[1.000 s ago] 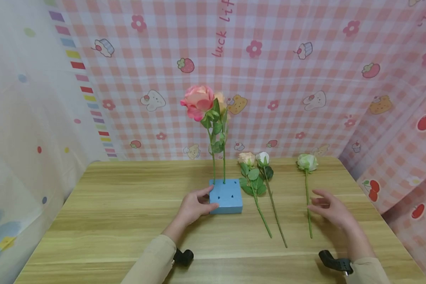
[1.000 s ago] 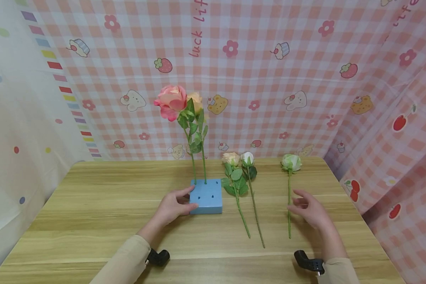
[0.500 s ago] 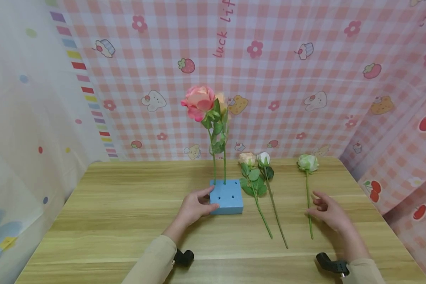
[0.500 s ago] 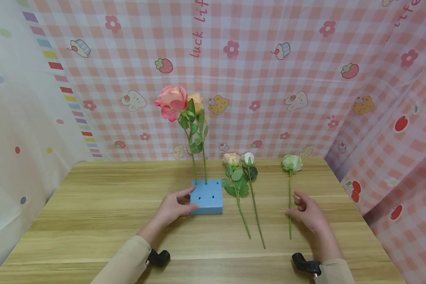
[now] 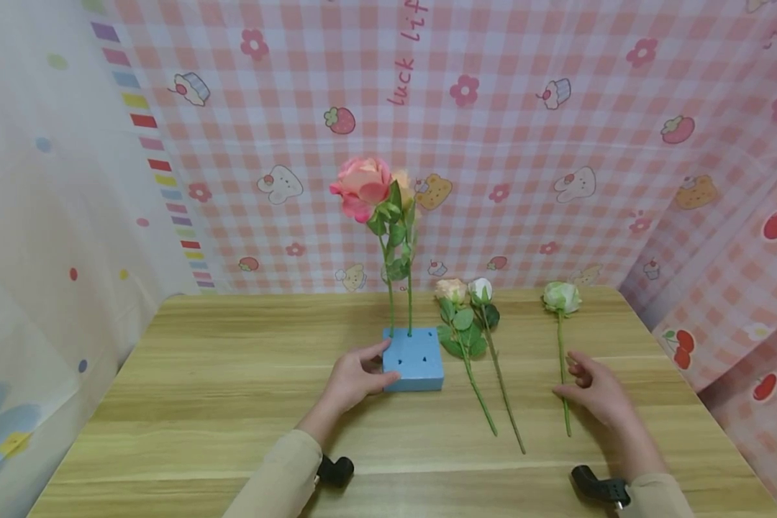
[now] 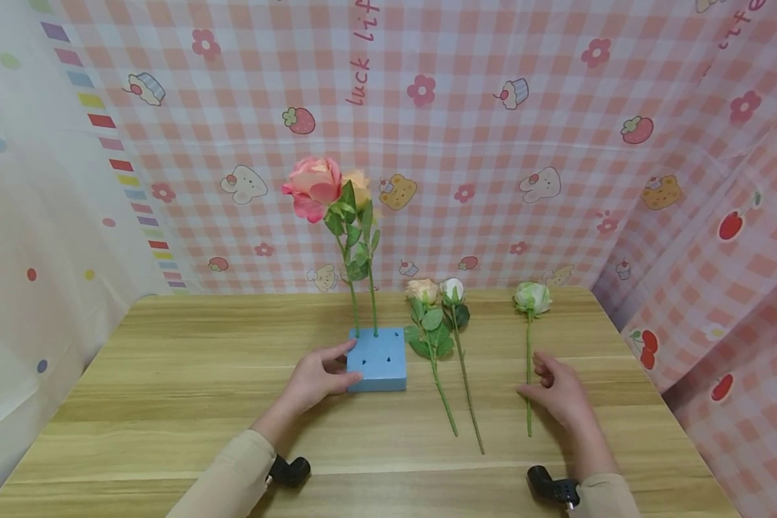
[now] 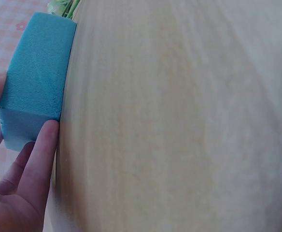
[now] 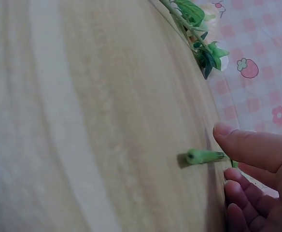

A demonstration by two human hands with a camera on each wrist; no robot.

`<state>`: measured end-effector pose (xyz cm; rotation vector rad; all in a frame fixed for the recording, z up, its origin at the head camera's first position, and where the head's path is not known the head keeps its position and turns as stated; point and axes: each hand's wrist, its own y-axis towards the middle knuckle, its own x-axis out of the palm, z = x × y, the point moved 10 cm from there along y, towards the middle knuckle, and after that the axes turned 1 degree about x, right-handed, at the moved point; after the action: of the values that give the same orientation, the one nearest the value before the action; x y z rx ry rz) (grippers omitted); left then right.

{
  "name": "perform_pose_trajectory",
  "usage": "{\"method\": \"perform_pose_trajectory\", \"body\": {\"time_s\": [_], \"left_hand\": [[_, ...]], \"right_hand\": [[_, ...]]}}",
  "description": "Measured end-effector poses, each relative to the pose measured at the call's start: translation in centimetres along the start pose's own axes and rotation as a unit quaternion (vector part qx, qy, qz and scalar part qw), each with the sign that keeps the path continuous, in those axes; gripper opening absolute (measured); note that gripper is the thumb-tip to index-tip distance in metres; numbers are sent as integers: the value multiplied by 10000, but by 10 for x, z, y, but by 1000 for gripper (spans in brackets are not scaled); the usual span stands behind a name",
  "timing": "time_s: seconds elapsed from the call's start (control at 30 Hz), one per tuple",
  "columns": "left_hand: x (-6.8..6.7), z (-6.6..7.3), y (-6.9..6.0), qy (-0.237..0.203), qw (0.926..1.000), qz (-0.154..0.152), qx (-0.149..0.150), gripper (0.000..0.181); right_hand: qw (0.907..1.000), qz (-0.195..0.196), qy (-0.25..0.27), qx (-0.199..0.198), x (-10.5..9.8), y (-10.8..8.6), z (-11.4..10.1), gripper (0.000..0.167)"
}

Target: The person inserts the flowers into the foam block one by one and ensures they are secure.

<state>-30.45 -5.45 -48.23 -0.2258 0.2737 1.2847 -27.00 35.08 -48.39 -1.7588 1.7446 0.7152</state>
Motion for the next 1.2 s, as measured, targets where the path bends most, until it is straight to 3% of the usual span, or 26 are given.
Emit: {"method": "perform_pose_trajectory", "body": {"time_s": [0.5, 1.2], "left_hand": [[-1, 1, -1, 51, 10000, 27, -42, 64], [0, 1, -1, 35, 10000, 1, -69, 64]], "right_hand": [[9989, 177, -439, 18, 1, -1, -7, 73], [9963, 261, -537, 617, -2, -5, -4, 57]]}}
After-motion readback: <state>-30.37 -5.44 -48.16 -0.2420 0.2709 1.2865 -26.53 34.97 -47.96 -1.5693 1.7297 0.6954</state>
